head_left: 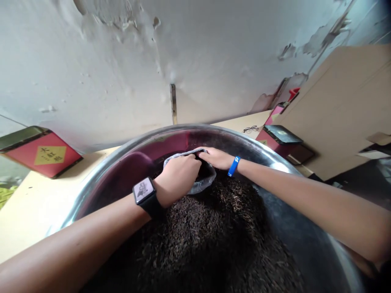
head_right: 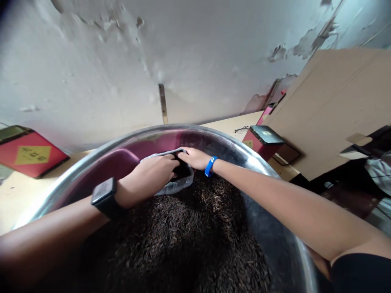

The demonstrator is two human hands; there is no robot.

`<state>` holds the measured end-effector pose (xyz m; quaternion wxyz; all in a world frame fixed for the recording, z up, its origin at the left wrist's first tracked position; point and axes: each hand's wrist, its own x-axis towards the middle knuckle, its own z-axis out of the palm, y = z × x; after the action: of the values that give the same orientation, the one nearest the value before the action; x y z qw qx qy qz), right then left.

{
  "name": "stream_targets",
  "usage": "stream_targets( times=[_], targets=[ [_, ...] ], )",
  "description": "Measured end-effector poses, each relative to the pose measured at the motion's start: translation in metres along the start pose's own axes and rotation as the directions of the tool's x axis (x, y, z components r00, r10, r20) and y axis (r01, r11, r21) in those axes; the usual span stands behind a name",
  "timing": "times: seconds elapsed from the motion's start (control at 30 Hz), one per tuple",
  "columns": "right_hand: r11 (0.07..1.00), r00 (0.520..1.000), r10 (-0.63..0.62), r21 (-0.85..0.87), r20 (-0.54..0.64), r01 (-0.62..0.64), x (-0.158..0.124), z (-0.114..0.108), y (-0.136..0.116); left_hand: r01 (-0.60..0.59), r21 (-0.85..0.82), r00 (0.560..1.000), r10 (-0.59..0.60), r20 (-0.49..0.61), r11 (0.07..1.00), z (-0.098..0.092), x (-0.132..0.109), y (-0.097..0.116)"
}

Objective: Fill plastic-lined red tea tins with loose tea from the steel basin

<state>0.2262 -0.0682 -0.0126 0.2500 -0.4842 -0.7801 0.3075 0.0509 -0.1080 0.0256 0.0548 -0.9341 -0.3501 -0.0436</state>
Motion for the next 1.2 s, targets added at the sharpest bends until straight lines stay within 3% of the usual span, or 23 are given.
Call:
stream_targets(
  times=[0.1,0.2,0.27,0.33,0.43,0.53,0.73,0.93,1.07,1.2],
  targets=[
    [0.999,1.0,-0.014,0.032,0.002,0.014,0.001,0.001,0.002,-0.036,0.001,0.998,0.036,-0.046,0.999,-0.016,-0.003,0.018],
    [1.0,1.0,0.009,0.027,-0.004,-0.009,-0.001,0.002,0.001,-0.22,-0.066,0.975,0.216,-0.056,0.973,-0.018,-0.01,0.047],
    [1.0,1.0,0.026,-0.014,0.002,-0.026,-0.003,0.001,-0.002,-0.388,-0.186,0.916,0.4,0.034,0.903,-0.007,-0.019,0.065],
    [0.998,0.999,0.036,-0.052,0.02,-0.035,-0.005,0.0,-0.005,-0.467,-0.312,0.817,0.539,0.205,0.827,0.012,-0.03,0.077],
    [0.997,0.998,0.047,-0.064,0.032,-0.045,-0.006,-0.001,-0.006,-0.297,-0.359,0.712,0.456,0.535,0.885,0.04,-0.045,0.081],
    [0.997,0.998,0.053,-0.062,0.032,-0.051,-0.006,-0.002,-0.005,-0.162,-0.384,0.652,0.391,0.649,0.909,0.059,-0.057,0.084],
    [0.993,0.996,0.08,-0.09,0.033,-0.076,-0.008,-0.003,-0.007,0.042,-0.371,0.706,0.235,0.668,0.928,0.073,-0.074,0.106],
    [0.995,0.997,0.053,-0.085,0.054,-0.048,-0.005,-0.003,-0.004,0.085,-0.452,0.712,0.263,0.651,0.888,0.05,-0.071,0.106],
    [0.997,0.998,0.044,-0.059,0.049,-0.041,-0.004,-0.002,-0.002,-0.016,-0.427,0.707,0.312,0.635,0.904,0.038,-0.067,0.105],
    [0.997,0.998,0.05,-0.057,0.039,-0.048,-0.004,-0.002,-0.002,-0.326,-0.389,0.754,0.485,0.443,0.862,0.049,-0.064,0.102]
  ],
)
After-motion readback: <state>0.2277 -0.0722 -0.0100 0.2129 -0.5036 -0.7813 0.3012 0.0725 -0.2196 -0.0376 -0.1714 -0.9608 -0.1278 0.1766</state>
